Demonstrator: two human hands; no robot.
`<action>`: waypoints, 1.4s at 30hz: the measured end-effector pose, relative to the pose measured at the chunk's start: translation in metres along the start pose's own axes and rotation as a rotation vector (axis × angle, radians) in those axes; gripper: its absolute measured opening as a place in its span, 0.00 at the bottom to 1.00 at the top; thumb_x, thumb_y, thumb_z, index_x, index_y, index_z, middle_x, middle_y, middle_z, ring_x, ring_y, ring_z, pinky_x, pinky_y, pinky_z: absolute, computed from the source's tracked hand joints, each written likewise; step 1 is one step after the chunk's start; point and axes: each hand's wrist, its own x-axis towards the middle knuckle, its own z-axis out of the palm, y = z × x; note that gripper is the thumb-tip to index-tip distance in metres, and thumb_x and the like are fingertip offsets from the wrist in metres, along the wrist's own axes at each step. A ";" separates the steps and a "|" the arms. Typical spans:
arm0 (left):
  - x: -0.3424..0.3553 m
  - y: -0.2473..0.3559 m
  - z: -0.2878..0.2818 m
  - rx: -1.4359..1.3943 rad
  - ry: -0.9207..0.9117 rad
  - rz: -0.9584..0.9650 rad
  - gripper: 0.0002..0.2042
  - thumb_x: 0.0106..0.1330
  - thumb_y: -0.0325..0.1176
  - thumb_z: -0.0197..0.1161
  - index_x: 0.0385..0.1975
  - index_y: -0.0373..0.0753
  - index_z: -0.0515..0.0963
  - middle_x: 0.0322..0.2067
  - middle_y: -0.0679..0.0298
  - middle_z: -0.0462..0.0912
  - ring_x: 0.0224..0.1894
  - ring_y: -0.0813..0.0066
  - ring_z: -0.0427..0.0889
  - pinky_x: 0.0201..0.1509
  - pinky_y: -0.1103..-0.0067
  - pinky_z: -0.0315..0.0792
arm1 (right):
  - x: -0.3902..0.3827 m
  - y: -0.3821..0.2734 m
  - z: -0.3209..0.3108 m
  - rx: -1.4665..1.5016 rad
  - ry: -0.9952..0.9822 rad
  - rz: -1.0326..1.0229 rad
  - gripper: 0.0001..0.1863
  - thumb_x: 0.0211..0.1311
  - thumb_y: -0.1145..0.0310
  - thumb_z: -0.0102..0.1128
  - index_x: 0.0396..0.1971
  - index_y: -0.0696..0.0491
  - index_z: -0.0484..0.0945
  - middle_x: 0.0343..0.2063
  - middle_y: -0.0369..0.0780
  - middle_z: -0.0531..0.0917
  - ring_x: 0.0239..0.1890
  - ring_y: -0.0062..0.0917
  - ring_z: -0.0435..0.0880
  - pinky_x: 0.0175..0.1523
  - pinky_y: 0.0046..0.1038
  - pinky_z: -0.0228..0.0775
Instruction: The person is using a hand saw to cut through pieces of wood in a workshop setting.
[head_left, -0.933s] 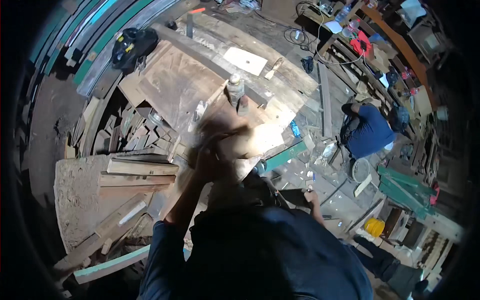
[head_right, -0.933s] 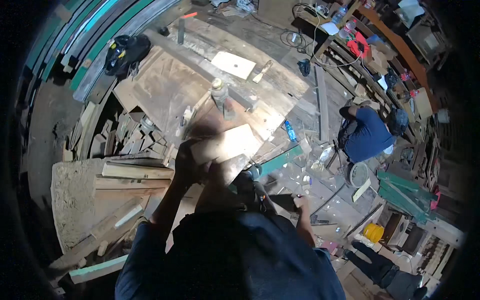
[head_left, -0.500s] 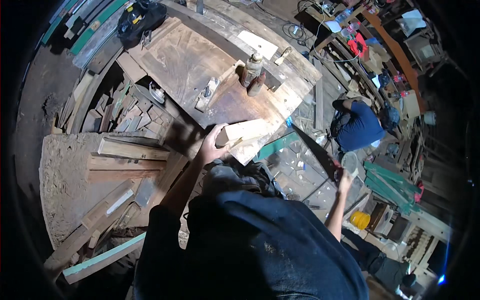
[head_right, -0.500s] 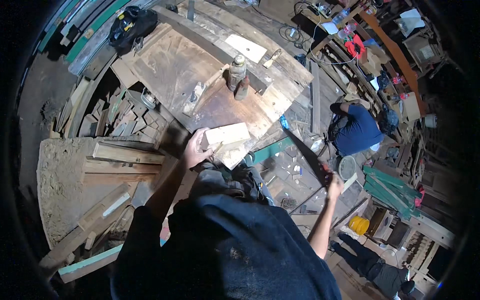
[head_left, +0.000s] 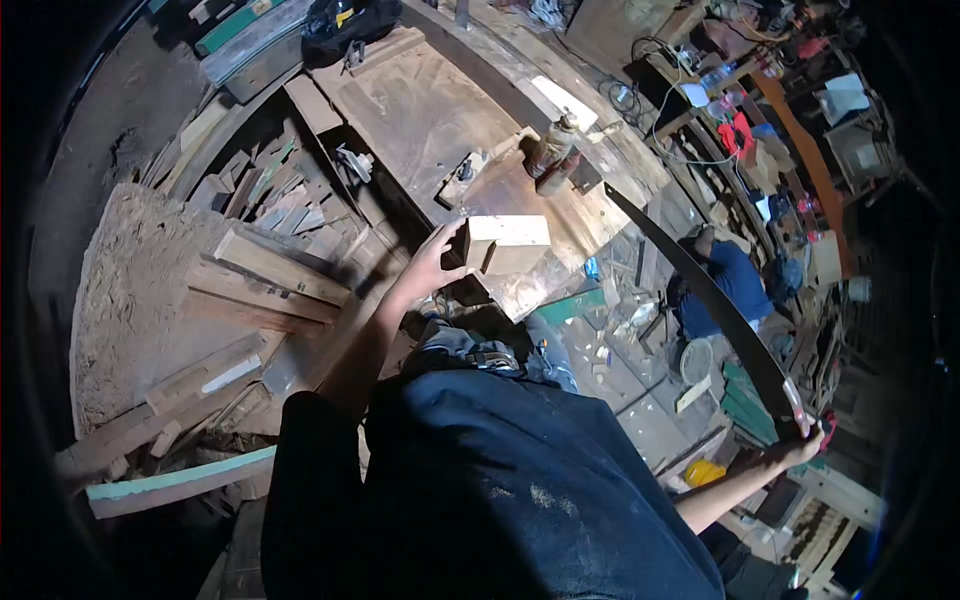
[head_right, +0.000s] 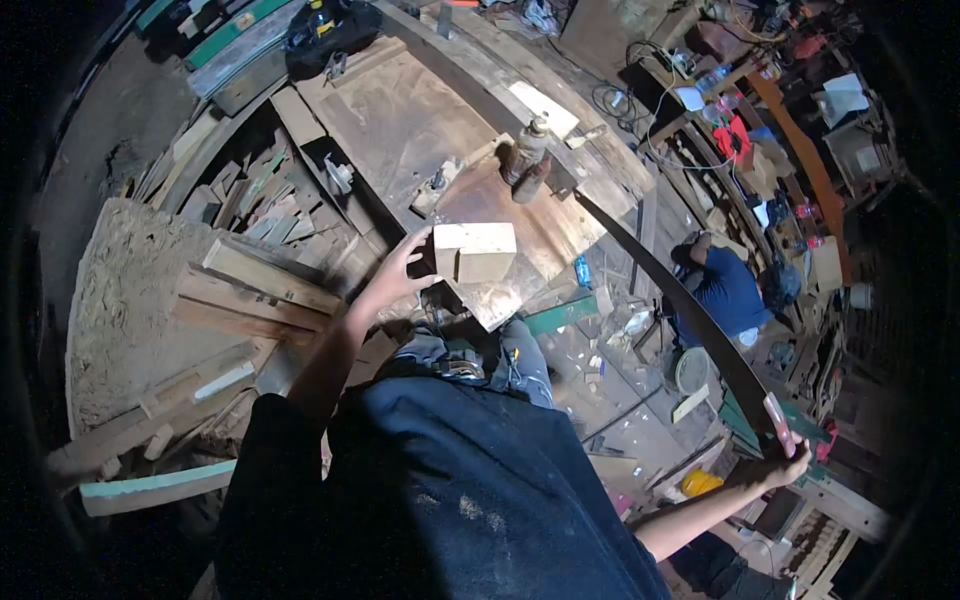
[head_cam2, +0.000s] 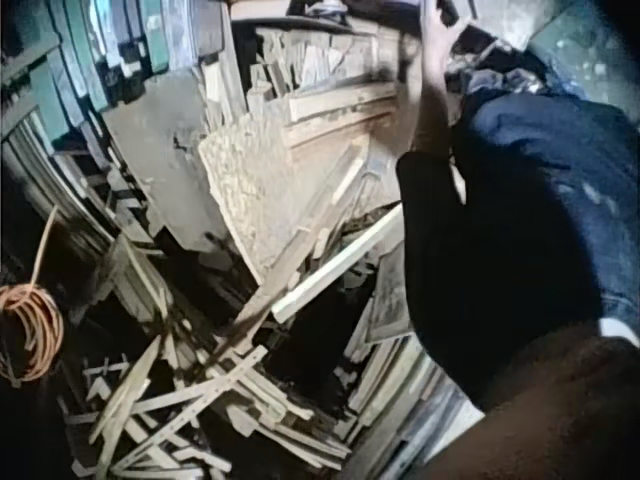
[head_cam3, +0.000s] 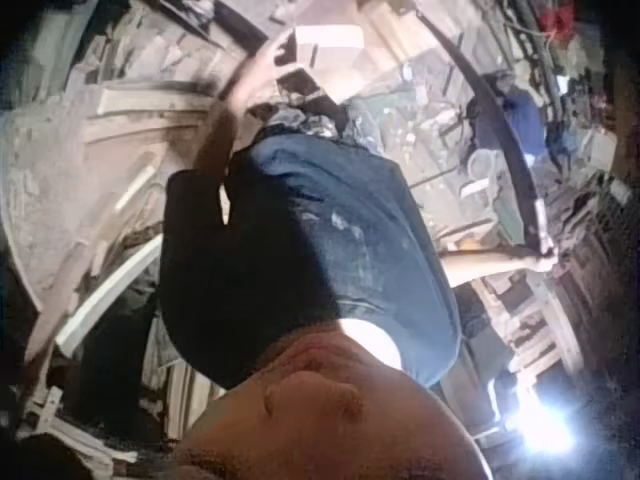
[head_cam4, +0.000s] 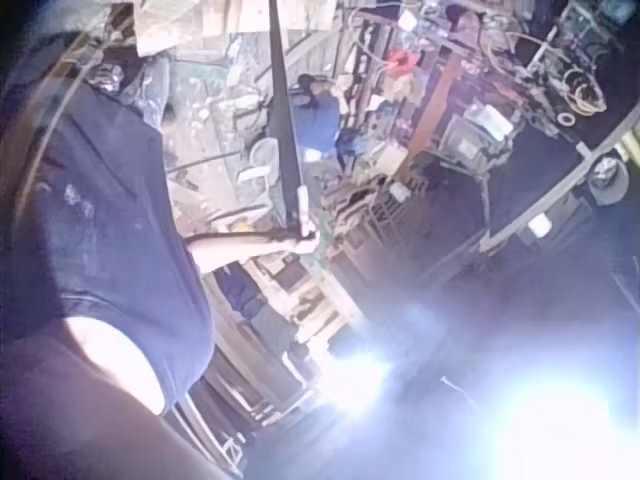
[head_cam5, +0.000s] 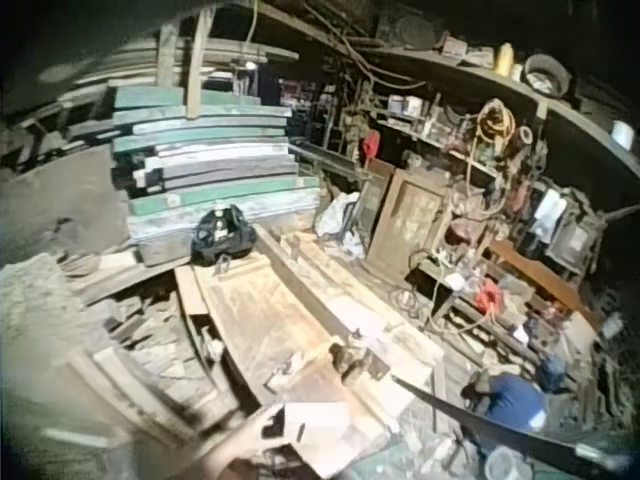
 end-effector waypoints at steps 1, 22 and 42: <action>-0.003 0.002 -0.005 -0.018 -0.012 -0.014 0.39 0.49 0.29 0.72 0.63 0.40 0.60 0.58 0.55 0.67 0.61 0.63 0.67 0.61 0.67 0.65 | 0.005 -0.007 0.002 0.081 -0.063 0.053 0.16 0.64 0.59 0.47 0.26 0.55 0.76 0.24 0.39 0.80 0.29 0.30 0.80 0.39 0.30 0.74; -0.015 0.002 0.064 0.168 0.350 -0.084 0.25 0.50 0.21 0.60 0.52 0.39 0.69 0.45 0.58 0.75 0.50 0.67 0.74 0.54 0.75 0.69 | 0.080 0.120 0.245 0.385 -0.388 0.474 0.15 0.62 0.58 0.49 0.22 0.52 0.75 0.19 0.34 0.76 0.16 0.15 0.70 0.16 0.17 0.56; -0.003 -0.028 0.109 0.305 0.509 0.149 0.19 0.66 0.27 0.51 0.56 0.29 0.64 0.51 0.58 0.71 0.54 0.72 0.68 0.60 0.75 0.62 | -0.096 0.124 0.314 0.346 -1.401 0.673 0.24 0.55 0.52 0.57 0.33 0.63 0.71 0.20 0.36 0.72 0.22 0.16 0.66 0.29 0.19 0.55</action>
